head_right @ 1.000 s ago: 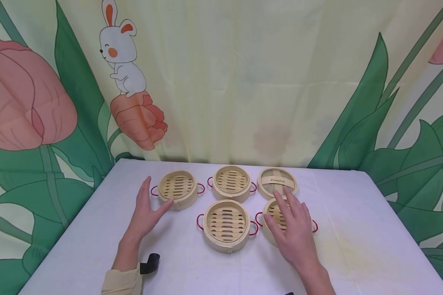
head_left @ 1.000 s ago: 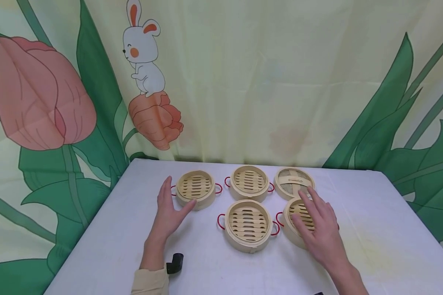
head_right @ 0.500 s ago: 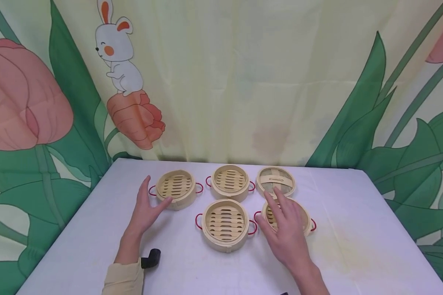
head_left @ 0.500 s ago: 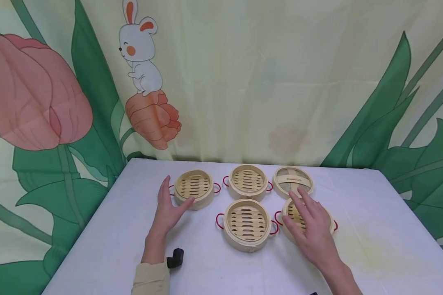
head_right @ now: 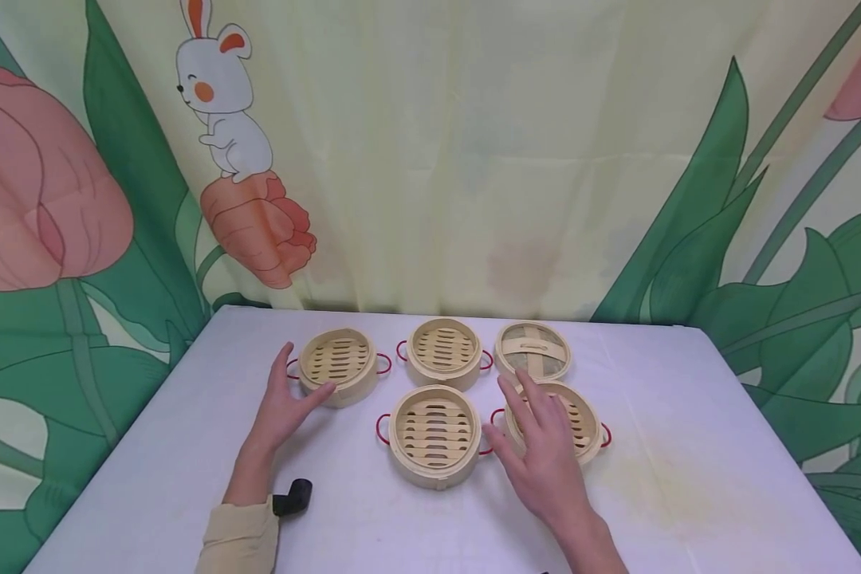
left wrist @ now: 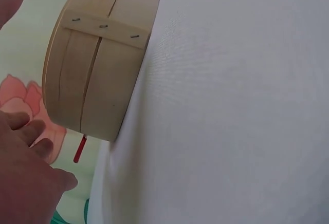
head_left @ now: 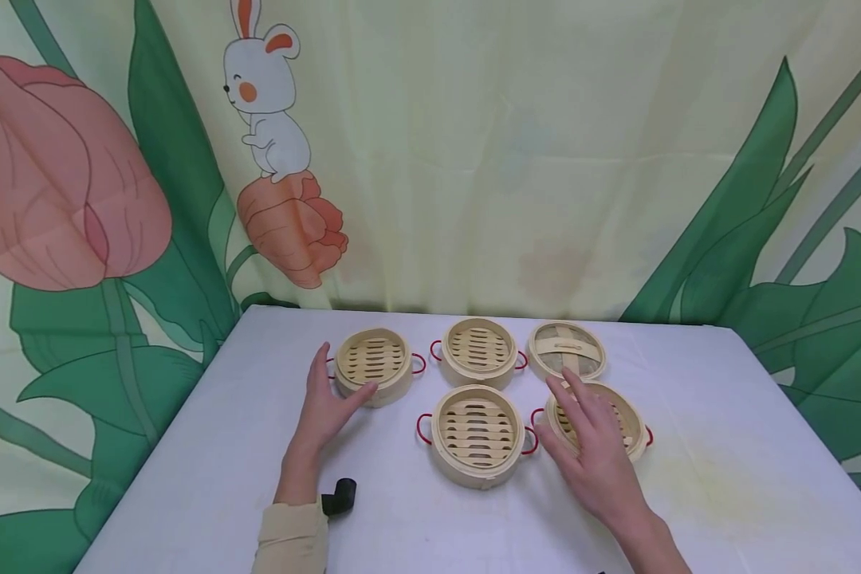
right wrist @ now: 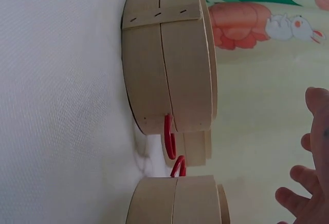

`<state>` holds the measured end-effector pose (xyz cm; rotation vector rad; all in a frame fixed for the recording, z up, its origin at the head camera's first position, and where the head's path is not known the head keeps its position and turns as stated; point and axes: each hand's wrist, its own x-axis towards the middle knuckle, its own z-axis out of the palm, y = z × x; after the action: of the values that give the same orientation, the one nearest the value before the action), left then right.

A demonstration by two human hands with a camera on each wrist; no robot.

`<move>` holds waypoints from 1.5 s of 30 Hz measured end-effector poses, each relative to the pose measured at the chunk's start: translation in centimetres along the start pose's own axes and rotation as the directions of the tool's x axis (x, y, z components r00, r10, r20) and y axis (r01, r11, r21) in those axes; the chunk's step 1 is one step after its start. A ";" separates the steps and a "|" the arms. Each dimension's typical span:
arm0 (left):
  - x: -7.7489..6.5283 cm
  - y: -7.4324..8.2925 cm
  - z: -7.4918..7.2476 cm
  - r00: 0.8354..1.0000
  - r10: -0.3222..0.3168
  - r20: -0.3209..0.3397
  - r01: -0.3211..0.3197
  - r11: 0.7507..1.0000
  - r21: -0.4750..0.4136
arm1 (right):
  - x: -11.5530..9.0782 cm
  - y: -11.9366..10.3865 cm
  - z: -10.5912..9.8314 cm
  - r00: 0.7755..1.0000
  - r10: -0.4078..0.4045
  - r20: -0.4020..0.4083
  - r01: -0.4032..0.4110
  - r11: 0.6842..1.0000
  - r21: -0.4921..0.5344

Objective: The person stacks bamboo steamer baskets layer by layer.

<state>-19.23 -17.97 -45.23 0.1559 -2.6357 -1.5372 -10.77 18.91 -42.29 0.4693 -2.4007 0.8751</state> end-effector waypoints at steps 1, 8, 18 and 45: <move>0.1 -0.1 0.0 1.000 -0.001 0.002 0.001 1.000 -0.007 | 0.0 0.0 0.1 1.000 0.000 0.002 0.000 1.000 0.002; 0.5 -0.9 0.0 1.000 0.015 0.016 -0.015 0.999 -0.037 | -0.3 -0.2 0.6 0.998 -0.051 -0.028 0.051 0.999 0.016; 0.9 -1.4 -0.1 0.998 0.039 0.040 -0.037 0.999 -0.038 | -0.7 -0.8 1.4 0.994 0.059 0.091 -0.060 0.998 0.014; 1.4 -2.5 0.6 0.993 0.078 0.083 -0.072 0.995 -0.071 | -2.6 -1.1 3.9 0.974 -0.154 0.168 0.158 0.987 -0.011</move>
<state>-20.63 -18.91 -47.67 -0.0148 -2.6157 -1.6418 -9.55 15.89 -45.81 0.7371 -2.4813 0.7629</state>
